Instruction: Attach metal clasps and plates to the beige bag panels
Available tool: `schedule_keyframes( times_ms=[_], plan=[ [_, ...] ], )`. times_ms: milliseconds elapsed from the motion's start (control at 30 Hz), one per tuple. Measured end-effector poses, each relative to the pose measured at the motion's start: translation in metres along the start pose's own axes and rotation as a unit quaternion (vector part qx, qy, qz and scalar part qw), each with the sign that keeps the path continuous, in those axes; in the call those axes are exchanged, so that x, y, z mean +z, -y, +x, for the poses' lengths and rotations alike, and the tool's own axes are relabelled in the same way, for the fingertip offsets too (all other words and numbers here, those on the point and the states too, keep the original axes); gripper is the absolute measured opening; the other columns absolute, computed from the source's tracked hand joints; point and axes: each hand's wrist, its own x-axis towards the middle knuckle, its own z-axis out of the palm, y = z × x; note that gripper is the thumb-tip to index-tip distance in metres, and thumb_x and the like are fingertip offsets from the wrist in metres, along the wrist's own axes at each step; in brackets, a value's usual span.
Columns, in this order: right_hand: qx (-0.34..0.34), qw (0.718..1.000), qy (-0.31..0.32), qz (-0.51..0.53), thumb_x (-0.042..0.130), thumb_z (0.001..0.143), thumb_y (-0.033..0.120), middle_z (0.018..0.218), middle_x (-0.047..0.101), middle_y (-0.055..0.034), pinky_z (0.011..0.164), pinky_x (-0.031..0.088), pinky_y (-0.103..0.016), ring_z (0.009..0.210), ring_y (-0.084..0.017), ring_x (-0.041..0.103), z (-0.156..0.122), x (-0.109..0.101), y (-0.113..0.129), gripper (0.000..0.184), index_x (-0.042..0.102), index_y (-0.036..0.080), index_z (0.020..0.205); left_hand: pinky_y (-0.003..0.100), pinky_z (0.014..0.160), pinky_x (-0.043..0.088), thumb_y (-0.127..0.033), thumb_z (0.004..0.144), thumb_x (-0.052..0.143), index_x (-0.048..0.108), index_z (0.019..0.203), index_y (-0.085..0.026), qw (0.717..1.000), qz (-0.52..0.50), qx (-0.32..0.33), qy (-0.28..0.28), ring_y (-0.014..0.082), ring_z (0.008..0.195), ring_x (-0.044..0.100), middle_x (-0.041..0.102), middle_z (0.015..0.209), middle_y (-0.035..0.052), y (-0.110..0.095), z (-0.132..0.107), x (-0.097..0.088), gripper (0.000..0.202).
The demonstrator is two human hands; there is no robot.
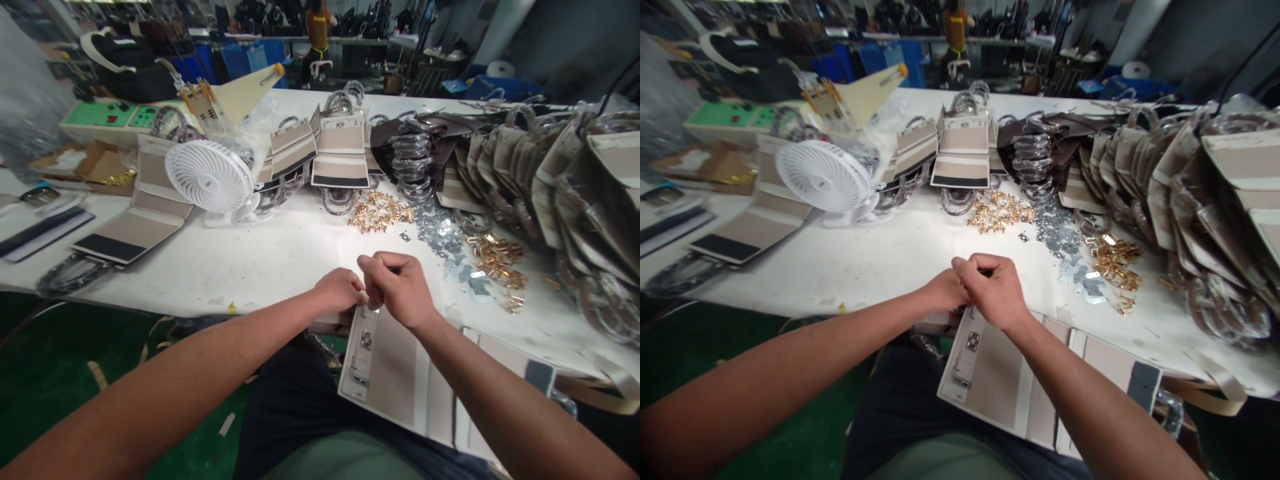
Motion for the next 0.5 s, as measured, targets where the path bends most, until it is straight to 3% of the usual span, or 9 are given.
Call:
schedule_keyframes(
  times_ms=[100, 200, 333, 500],
  plan=[
    [-0.043, 0.996, -0.058, 0.044, 0.07, 0.095, 0.046, 0.046, 0.051, 0.0031, 0.045, 0.037, -0.029, 0.043, -0.012, 0.045, -0.003, -0.006, 0.003, 0.051, 0.053, 0.023, 0.052, 0.026, 0.058, 0.045, -0.024, 0.074, 0.08, 0.08, 0.083, -0.018, 1.0, -0.018, -0.007, -0.006, 0.0155, 0.06, 0.061, 0.072, 0.07, 0.0009, 0.001, -0.003, 0.001, 0.01],
    [-0.028, 0.995, -0.093, 0.032, 0.07, 0.093, 0.047, 0.045, 0.048, 0.0034, 0.043, 0.037, -0.029, 0.042, -0.012, 0.043, -0.012, -0.007, -0.014, 0.052, 0.05, 0.024, 0.052, 0.026, 0.058, 0.046, -0.023, 0.074, 0.081, 0.08, 0.082, -0.018, 1.0, -0.026, -0.008, -0.004, 0.0157, 0.06, 0.062, 0.073, 0.071, 0.0019, 0.002, -0.004, 0.001, 0.01],
    [-0.023, 0.993, -0.104, 0.045, 0.071, 0.092, 0.049, 0.044, 0.044, 0.0043, 0.041, 0.037, -0.028, 0.04, -0.011, 0.041, -0.012, -0.005, -0.026, 0.053, 0.046, 0.025, 0.052, 0.026, 0.054, 0.044, -0.023, 0.073, 0.081, 0.081, 0.082, -0.017, 1.0, -0.025, -0.006, 0.008, 0.0155, 0.057, 0.061, 0.072, 0.067, 0.0019, 0.001, -0.004, -0.002, 0.011],
    [-0.037, 0.996, -0.068, 0.051, 0.073, 0.091, 0.047, 0.044, 0.045, 0.0042, 0.041, 0.036, -0.028, 0.04, -0.011, 0.043, 0.007, 0.005, -0.009, 0.052, 0.047, 0.025, 0.051, 0.024, 0.052, 0.045, -0.022, 0.071, 0.079, 0.081, 0.078, -0.018, 0.998, -0.065, 0.002, 0.028, 0.0148, 0.055, 0.06, 0.068, 0.062, -0.0002, 0.007, -0.001, -0.002, 0.008]
  ],
)
